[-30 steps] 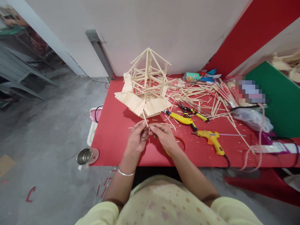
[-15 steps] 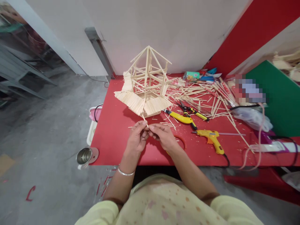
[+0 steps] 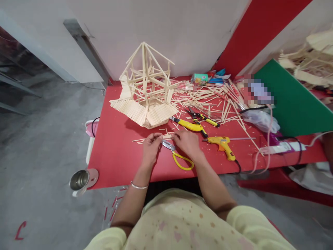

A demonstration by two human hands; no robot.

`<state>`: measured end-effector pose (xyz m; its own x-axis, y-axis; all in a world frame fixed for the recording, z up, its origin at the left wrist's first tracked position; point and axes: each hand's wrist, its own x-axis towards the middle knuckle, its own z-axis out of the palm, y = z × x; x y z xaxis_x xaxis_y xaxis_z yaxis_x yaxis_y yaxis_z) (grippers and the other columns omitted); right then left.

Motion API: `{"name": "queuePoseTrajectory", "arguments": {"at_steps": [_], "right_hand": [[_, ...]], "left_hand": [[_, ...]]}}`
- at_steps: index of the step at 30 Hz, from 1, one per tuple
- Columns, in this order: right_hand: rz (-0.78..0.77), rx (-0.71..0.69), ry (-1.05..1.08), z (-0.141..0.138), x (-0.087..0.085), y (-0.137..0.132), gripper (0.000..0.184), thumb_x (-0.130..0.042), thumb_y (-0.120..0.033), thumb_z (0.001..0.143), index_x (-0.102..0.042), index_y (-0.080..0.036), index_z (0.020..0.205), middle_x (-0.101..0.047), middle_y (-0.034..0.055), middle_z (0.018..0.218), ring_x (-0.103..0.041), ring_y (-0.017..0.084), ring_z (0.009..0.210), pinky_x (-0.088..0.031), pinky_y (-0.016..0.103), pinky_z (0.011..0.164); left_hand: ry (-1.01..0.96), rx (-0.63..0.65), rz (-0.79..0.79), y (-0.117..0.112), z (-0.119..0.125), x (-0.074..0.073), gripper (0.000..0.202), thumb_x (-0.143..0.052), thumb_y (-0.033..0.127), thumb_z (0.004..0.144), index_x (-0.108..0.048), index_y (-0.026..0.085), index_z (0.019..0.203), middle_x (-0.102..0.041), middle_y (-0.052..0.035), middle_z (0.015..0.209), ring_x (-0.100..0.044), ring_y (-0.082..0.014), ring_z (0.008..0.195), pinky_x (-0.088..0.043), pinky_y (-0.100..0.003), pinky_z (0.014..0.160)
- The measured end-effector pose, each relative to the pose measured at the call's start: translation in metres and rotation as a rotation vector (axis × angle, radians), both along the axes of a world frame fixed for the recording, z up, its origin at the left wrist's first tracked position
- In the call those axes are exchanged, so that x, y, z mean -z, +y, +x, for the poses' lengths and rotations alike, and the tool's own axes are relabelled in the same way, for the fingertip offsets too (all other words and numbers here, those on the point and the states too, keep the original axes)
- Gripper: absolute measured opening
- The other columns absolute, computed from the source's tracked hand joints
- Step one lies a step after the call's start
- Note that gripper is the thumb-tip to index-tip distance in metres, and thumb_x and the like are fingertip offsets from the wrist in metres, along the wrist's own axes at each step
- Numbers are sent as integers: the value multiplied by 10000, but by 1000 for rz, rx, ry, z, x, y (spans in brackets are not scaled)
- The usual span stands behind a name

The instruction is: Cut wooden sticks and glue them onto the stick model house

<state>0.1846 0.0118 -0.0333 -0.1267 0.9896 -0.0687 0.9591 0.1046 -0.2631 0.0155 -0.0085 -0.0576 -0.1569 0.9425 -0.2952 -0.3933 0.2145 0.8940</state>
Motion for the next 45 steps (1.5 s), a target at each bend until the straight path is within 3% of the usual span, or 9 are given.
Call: {"name": "queuePoseTrajectory", "arguments": {"at_steps": [13,17,22,26,30,33,36,40,45], "right_hand": [[-13,186,-94,28,14,11,363,-405,-358,1010,-723,-228,1129,-737,112,1130,-684,248,1024,-465,310,815],[23,65,-127,23,11,23,383,-372,-297,1024,-694,-200,1208,-715,149,1174,-679,256,1039,-463,309,819],[-27,-85,-108,10,3,52,325,-444,-169,957,-739,-82,1062,-724,244,1073,-692,286,1014,-472,342,851],[-27,-167,-43,19,-9,58,216,-580,-179,872,-760,-105,967,-755,200,1005,-700,274,991,-485,334,860],[-77,-165,423,40,-9,35,249,-610,-260,858,-748,-154,1037,-765,70,914,-698,176,806,-514,265,735],[-168,10,1064,42,0,15,334,-753,-391,765,-740,-168,1013,-735,23,835,-631,126,650,-495,244,611],[-174,166,1353,29,10,5,375,-843,-418,663,-736,-178,931,-685,-18,753,-506,68,520,-409,211,494],[-167,192,1415,13,7,3,339,-841,-423,672,-719,-187,882,-631,-47,663,-448,57,466,-362,205,446],[-123,-51,1104,19,-20,-8,210,-782,-388,787,-741,-187,831,-715,5,750,-593,112,610,-461,227,569]], "left_hand": [[64,23,5,3,4,12,267,-836,348,725,-725,148,862,-588,32,603,-406,-42,451,-259,-173,422],[92,28,16,4,6,13,245,-820,345,738,-726,150,853,-583,35,591,-409,-46,452,-265,-178,427],[95,35,35,6,8,8,232,-812,335,741,-725,150,850,-570,39,569,-415,-50,448,-268,-182,429],[80,20,38,3,5,4,242,-822,340,736,-724,150,848,-573,40,573,-419,-45,447,-268,-176,429],[-9,50,12,-1,5,3,294,-853,377,712,-714,150,837,-553,48,565,-395,-37,431,-246,-170,410],[-75,156,-22,-5,14,0,352,-847,434,726,-723,146,886,-620,19,641,-392,-29,421,-234,-168,389],[-104,298,-38,-10,26,-2,421,-832,492,742,-736,147,963,-685,-17,751,-456,-34,445,-290,-166,396],[-74,367,22,-14,30,-4,373,-818,487,763,-719,153,897,-670,-4,710,-480,-45,458,-355,-170,424],[126,232,102,-16,4,-17,289,-801,432,796,-726,154,812,-579,27,550,-461,-61,444,-352,-178,426]]}}
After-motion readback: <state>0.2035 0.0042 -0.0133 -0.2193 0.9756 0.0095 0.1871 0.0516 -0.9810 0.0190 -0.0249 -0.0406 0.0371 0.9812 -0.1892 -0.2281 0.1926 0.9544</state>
